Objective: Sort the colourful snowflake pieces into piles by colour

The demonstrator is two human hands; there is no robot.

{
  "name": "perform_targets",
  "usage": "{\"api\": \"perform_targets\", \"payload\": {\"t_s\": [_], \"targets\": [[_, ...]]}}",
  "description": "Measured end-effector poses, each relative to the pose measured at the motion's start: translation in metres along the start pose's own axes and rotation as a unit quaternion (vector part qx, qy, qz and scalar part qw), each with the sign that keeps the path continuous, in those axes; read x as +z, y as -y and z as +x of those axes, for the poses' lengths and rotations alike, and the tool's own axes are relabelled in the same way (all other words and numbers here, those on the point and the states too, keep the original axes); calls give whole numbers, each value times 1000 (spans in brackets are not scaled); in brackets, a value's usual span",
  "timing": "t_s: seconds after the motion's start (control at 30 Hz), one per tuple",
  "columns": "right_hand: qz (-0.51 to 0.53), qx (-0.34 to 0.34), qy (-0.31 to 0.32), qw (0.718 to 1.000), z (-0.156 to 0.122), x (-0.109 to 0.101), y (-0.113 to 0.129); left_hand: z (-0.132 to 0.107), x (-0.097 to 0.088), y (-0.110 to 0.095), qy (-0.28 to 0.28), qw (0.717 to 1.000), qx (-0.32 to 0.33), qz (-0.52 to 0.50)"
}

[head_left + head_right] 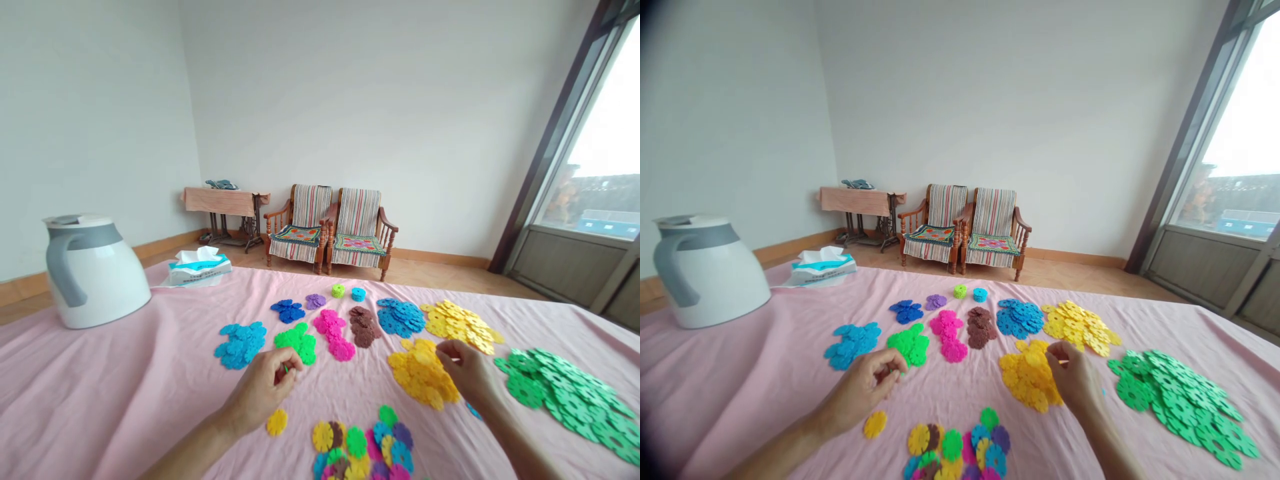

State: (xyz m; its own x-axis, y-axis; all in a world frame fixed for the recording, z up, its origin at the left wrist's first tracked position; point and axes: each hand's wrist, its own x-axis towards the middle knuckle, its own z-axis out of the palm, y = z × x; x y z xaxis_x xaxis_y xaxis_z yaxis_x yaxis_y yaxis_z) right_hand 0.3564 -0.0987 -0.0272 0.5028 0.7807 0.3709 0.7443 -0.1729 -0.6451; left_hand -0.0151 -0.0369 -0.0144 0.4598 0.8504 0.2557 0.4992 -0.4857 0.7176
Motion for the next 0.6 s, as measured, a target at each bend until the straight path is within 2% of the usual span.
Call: {"api": "perform_targets", "payload": {"t_s": [0.1, 0.17, 0.23, 0.3, 0.33, 0.4, 0.47, 0.6], "targets": [[-8, -3, -58, 998, -8, -10, 19, 0, 0, -1, 3, 1000, 1, -2], [16, -34, -36, 999, -18, -11, 37, 0, 1, -1, 4, 1000, 1, -2], [66, -100, 40, 992, -33, -5, 56, 0, 0, -1, 2, 1000, 0, -1], [85, -150, 159, 972, -50, 7, 73, 1, -1, -1, -2, 1000, -4, 1], [68, -172, 208, 960, -59, 14, 80, 1, -2, -2, -2, 1000, -5, 1], [15, -202, 268, 942, -73, 28, 90, 1, -3, -2, -3, 1000, -6, 3], [-39, -219, 272, 936, -84, 41, 95, 2, -4, -2, -4, 1000, -6, 8], [-101, -200, 224, 948, -93, 54, 98, 2, -2, -1, 4, 1000, -7, 18]]}}
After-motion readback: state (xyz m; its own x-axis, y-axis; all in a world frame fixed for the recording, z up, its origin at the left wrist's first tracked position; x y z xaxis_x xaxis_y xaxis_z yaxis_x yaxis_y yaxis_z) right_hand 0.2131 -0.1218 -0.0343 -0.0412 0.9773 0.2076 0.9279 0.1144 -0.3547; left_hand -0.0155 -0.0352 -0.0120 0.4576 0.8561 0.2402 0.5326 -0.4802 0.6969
